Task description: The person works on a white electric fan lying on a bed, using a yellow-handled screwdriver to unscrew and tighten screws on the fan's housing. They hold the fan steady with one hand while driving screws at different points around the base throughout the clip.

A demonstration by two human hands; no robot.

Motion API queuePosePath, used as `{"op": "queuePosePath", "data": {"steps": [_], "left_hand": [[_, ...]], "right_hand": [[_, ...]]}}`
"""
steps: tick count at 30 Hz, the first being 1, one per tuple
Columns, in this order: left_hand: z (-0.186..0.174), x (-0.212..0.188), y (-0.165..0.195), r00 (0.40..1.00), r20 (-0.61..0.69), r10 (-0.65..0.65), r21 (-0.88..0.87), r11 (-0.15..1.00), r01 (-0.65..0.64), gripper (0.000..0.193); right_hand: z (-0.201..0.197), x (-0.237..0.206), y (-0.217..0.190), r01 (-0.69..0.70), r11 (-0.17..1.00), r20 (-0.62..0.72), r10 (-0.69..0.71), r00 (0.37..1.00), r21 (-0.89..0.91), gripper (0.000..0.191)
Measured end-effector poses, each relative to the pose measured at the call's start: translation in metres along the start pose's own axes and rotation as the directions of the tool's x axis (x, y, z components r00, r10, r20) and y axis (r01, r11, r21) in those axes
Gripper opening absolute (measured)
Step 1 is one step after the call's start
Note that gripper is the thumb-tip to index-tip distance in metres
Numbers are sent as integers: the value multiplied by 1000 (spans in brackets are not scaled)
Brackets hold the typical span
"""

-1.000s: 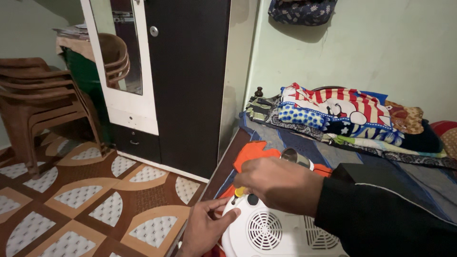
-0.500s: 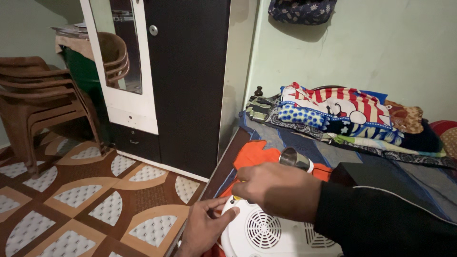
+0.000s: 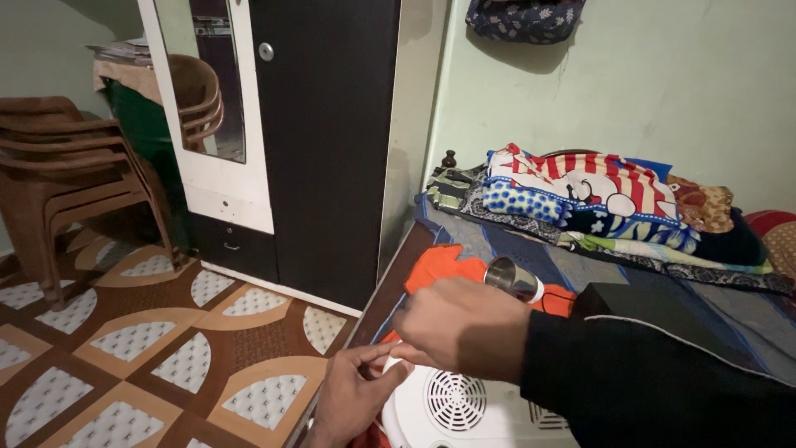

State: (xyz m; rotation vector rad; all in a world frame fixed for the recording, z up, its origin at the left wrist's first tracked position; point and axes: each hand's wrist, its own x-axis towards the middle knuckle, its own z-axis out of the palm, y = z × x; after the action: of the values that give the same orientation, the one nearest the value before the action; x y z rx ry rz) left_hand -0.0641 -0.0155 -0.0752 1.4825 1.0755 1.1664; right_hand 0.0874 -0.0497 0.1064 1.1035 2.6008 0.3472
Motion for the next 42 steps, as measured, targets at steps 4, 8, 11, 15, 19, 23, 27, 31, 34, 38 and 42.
{"op": "queuePosePath", "data": {"steps": [4, 8, 11, 15, 19, 23, 27, 31, 34, 38, 42], "left_hand": [[-1, 1, 2, 994, -9, -109, 71, 991, 109, 39], [-1, 0, -1, 999, -12, -51, -31, 998, 50, 37], [1, 2, -5, 999, -15, -30, -16, 999, 30, 38], [3, 1, -8, 995, -67, 73, -40, 996, -75, 42], [3, 0, -5, 998, -18, 66, -116, 991, -68, 37], [1, -2, 2, 999, -16, 33, -75, 997, -34, 39], [0, -2, 6, 999, 25, -30, -13, 999, 30, 36], [1, -2, 6, 999, -19, -41, -17, 999, 41, 39], [1, -1, 7, 998, -3, -56, -36, 998, 56, 38], [2, -3, 7, 999, -31, -39, -33, 999, 38, 37], [4, -3, 5, 1000, -6, 12, -174, 985, -13, 37]], "right_hand": [[-7, -4, -4, 37, 999, -83, -37, 996, -10, 41], [-10, -8, -7, 102, 993, -176, -90, 980, 61, 31], [-11, -1, -4, 62, 994, -63, -57, 996, 88, 25], [-6, -1, -2, 92, 996, -226, -90, 970, 0, 21], [0, 5, 1, 37, 999, -176, -31, 984, 32, 20], [6, 4, 3, 43, 999, -281, -39, 959, 7, 40], [7, -1, 2, -35, 991, -199, 8, 980, -133, 56], [-2, -4, 1, -136, 989, -64, 133, 989, -53, 52], [-3, -13, -1, -24, 998, -254, 10, 967, -53, 46], [6, -12, 3, 20, 999, -233, -31, 972, -46, 29], [22, -12, 10, 94, 991, -513, -133, 848, -100, 20]]}}
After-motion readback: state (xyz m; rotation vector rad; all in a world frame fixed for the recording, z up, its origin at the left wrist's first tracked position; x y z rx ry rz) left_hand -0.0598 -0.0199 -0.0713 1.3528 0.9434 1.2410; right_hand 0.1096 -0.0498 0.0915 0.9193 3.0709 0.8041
